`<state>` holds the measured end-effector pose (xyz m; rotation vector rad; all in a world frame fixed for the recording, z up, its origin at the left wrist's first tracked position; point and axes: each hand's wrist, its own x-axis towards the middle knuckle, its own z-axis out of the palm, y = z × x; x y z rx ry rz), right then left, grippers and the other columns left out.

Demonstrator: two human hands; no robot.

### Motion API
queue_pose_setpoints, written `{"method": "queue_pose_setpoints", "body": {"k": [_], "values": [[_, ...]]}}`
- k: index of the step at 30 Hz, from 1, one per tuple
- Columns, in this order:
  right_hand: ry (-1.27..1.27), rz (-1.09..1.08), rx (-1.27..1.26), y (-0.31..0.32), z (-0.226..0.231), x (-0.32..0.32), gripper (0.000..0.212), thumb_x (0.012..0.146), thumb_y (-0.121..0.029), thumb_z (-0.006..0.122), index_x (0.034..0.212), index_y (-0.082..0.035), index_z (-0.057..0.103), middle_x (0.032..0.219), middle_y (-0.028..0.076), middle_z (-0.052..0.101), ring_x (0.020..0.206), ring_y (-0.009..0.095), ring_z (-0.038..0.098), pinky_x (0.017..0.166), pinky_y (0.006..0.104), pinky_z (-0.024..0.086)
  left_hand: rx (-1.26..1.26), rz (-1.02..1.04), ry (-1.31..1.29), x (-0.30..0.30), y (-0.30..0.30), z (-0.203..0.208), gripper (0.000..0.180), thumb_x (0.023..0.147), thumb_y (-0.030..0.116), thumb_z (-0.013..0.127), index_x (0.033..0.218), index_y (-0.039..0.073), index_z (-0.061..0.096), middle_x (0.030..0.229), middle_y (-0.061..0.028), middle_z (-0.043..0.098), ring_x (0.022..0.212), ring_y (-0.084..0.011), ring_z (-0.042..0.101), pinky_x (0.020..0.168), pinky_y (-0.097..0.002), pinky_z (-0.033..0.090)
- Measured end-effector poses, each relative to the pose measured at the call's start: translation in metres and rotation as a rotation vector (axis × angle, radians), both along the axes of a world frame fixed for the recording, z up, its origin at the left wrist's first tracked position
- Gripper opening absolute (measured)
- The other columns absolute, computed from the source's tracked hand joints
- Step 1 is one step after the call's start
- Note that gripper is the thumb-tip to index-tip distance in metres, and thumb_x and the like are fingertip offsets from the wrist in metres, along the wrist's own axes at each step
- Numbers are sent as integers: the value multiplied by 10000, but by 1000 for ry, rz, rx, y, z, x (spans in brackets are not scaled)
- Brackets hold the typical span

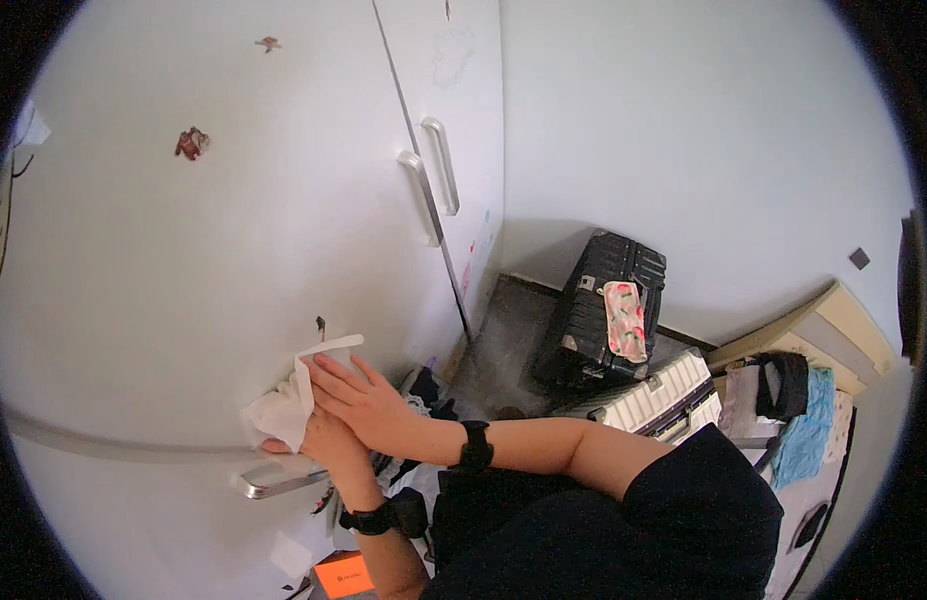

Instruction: Cleaning a white wardrobe by wiping its doors and handles with a cloth.

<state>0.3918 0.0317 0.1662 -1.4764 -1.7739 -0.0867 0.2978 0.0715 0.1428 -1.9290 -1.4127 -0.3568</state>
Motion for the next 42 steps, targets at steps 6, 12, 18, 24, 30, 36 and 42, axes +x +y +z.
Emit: {"method": "queue_pose_setpoints", "body": {"k": [6, 12, 18, 24, 30, 36, 42], "values": [[-7, -12, 16, 1, -3, -1, 526, 773, -175, 481, 1275, -40, 397, 1397, 90, 292, 1306, 240, 252, 1006, 454, 264, 97, -38, 54, -1, 4, 0, 585, 886, 328, 454, 1364, 71, 236, 1374, -91, 319, 1266, -259, 297, 1045, -439, 205], [-3, -5, 15, 0, -1, -1, 519, 780, -175, 475, 1275, -39, 398, 1398, 90, 293, 1298, 236, 267, 1004, 446, 269, -144, 78, 144, -8, 14, -32, 558, 905, 298, 432, 1362, 54, 226, 1381, -82, 306, 1271, -241, 287, 1049, -396, 224], [-2, -12, 32, 2, -5, -1, 515, 780, -166, 472, 1272, -34, 400, 1396, 92, 297, 1293, 233, 277, 996, 435, 277, -61, 88, 177, -10, 16, -32, 557, 896, 303, 437, 1372, 96, 235, 1373, -73, 325, 1258, -264, 311, 1013, -527, 212], [19, -5, 35, 3, -5, -1, 523, 775, -163, 475, 1274, -30, 395, 1393, 95, 303, 1293, 231, 278, 995, 434, 275, -80, 52, 40, -3, 3, -9, 557, 888, 306, 443, 1374, 123, 244, 1376, -64, 327, 1254, -276, 318, 978, -610, 183], [30, 11, 24, 3, -4, 0, 527, 773, -160, 474, 1277, -29, 391, 1397, 95, 294, 1293, 235, 276, 998, 441, 273, -91, 58, 11, -2, 4, -11, 556, 874, 311, 448, 1373, 148, 264, 1374, -48, 341, 1249, -286, 334, 921, -689, 143], [22, 18, 26, 2, -2, 1, 538, 769, -163, 475, 1281, -28, 386, 1401, 94, 286, 1292, 243, 275, 1001, 448, 272, -245, -2, -71, -12, 10, -19, 561, 873, 325, 437, 1377, 155, 257, 1365, -47, 359, 1245, -303, 337, 905, -709, 118], [21, 15, 42, 4, -7, 2, 539, 765, -169, 478, 1279, -28, 391, 1400, 94, 290, 1290, 244, 279, 995, 452, 282, -208, 56, -43, -4, 5, -9, 565, 876, 323, 429, 1382, 157, 243, 1371, -48, 355, 1245, -304, 336, 901, -714, 104]]}}
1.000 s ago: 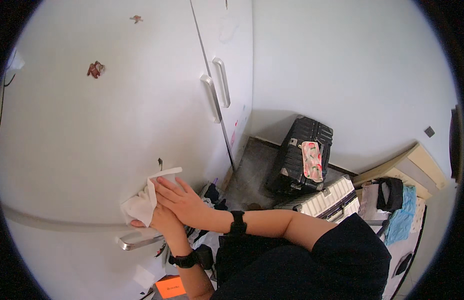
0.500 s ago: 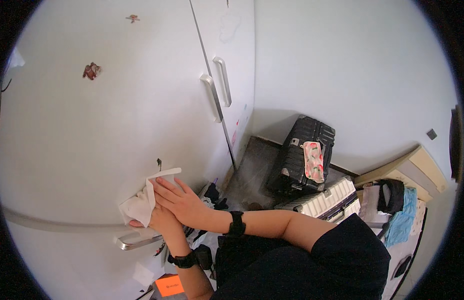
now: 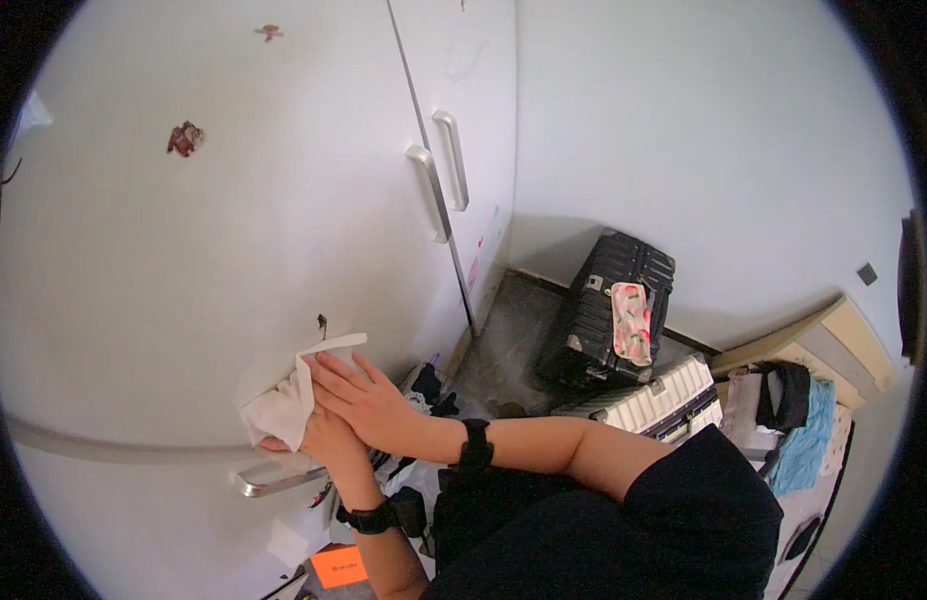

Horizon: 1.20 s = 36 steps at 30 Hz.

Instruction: Cleaning a white wardrobe by wiping its doors and handles with a cloth.

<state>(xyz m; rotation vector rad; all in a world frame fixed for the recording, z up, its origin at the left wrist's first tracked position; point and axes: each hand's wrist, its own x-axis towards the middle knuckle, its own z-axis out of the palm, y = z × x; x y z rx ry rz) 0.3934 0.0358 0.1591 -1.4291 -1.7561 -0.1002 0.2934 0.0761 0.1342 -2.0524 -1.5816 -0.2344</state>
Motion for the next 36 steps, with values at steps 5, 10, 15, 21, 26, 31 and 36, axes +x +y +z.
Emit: {"method": "queue_pose_setpoints", "body": {"k": [5, 10, 15, 21, 26, 31, 36], "values": [[2, 7, 3, 0, 0, -1, 542, 766, -172, 476, 1281, -29, 390, 1399, 95, 293, 1292, 244, 278, 989, 454, 288, 43, 18, 35, -2, 0, -3, 547, 885, 312, 414, 1380, 151, 245, 1365, -54, 361, 1243, -301, 340, 913, -702, 112], [-3, 1, -8, 0, -2, 3, 535, 775, -176, 472, 1284, -36, 389, 1401, 93, 291, 1292, 245, 279, 979, 461, 291, -155, 175, 104, 11, -6, 11, 526, 892, 342, 423, 1357, 138, 286, 1388, -65, 313, 1268, -273, 297, 1033, -518, 167], [0, 15, -25, -1, -2, 0, 529, 779, -183, 469, 1282, -40, 392, 1400, 87, 292, 1292, 242, 274, 975, 464, 292, 593, 524, 1280, -14, 9, -27, 542, 904, 366, 413, 1359, 111, 265, 1409, -63, 263, 1280, -255, 263, 1062, -439, 159], [-11, 0, -49, -2, -5, 3, 525, 788, -189, 461, 1288, -46, 388, 1401, 82, 289, 1294, 237, 267, 977, 467, 288, -5, 132, 219, 0, 7, -14, 559, 908, 369, 410, 1356, 75, 251, 1401, -62, 277, 1280, -237, 266, 1065, -415, 167], [-8, -15, -47, -1, -9, 2, 541, 792, -192, 458, 1307, -54, 363, 1411, 78, 273, 1303, 226, 256, 992, 465, 268, -29, 153, 168, 6, 0, -1, 495, 896, 332, 422, 1309, 76, 323, 1331, -71, 337, 1220, -251, 309, 1017, -427, 204], [-14, -16, -11, 0, -10, -1, 544, 796, -197, 455, 1316, -69, 356, 1425, 66, 251, 1310, 218, 245, 998, 465, 256, 292, -90, 49, -3, 5, -11, 366, 854, 260, 413, 1149, 46, 440, 1055, -102, 482, 950, -266, 461, 817, -421, 356], [-20, -30, 6, -1, -10, -1, 536, 796, -201, 455, 1311, -80, 367, 1425, 59, 254, 1308, 216, 249, 992, 456, 263, 460, -211, 46, -5, 5, -8, 308, 826, 217, 412, 1050, 31, 514, 882, -116, 570, 776, -267, 554, 679, -404, 450]]}}
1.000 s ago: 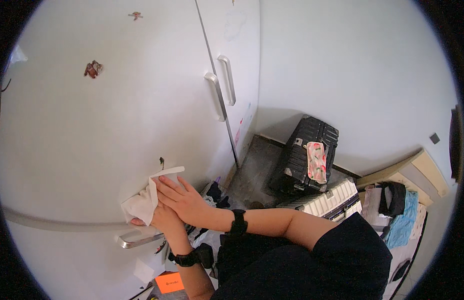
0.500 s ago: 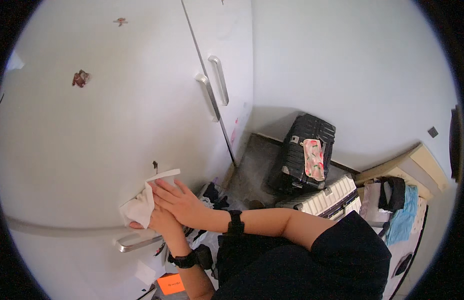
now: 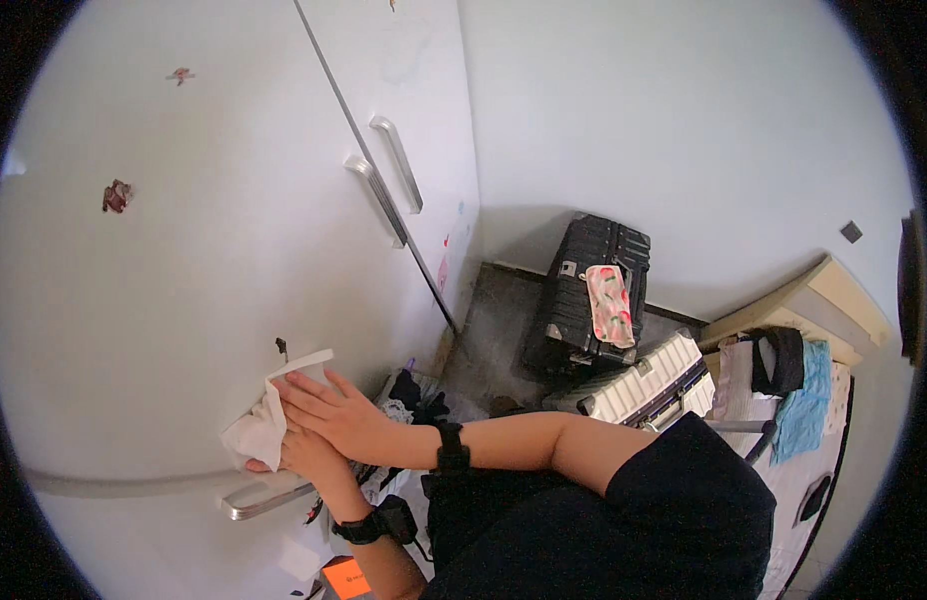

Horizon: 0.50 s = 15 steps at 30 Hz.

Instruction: Cleaning a white wardrobe by wiping its doors and handles with a cloth.

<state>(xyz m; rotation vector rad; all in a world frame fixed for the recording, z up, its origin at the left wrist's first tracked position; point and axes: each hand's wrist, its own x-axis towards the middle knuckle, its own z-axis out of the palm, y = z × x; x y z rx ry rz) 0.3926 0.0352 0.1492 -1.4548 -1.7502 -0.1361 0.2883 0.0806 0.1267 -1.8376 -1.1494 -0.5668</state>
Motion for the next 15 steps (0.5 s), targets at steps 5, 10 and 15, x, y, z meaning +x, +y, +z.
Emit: {"method": "queue_pose_setpoints", "body": {"k": [5, 10, 15], "values": [[-6, -9, 1, 0, -2, -1, 525, 796, -202, 456, 1302, -84, 380, 1422, 58, 260, 1308, 215, 249, 987, 451, 267, 6, -15, 42, 7, -7, 12, 302, 825, 217, 419, 1044, 33, 518, 872, -109, 570, 768, -257, 555, 666, -385, 455], [12, -1, 0, 1, -2, 0, 523, 793, -204, 457, 1297, -83, 385, 1414, 61, 273, 1309, 211, 247, 998, 451, 260, -303, 122, -10, 14, -5, 16, 375, 858, 276, 419, 1162, 58, 429, 1055, -81, 457, 944, -254, 435, 809, -405, 339], [8, 2, -5, 2, -1, 3, 515, 788, -200, 460, 1285, -78, 399, 1408, 62, 280, 1309, 210, 247, 1001, 450, 260, -499, 230, -43, 5, -5, 4, 429, 875, 274, 406, 1239, 48, 388, 1199, -131, 422, 1100, -290, 402, 930, -422, 298]]}}
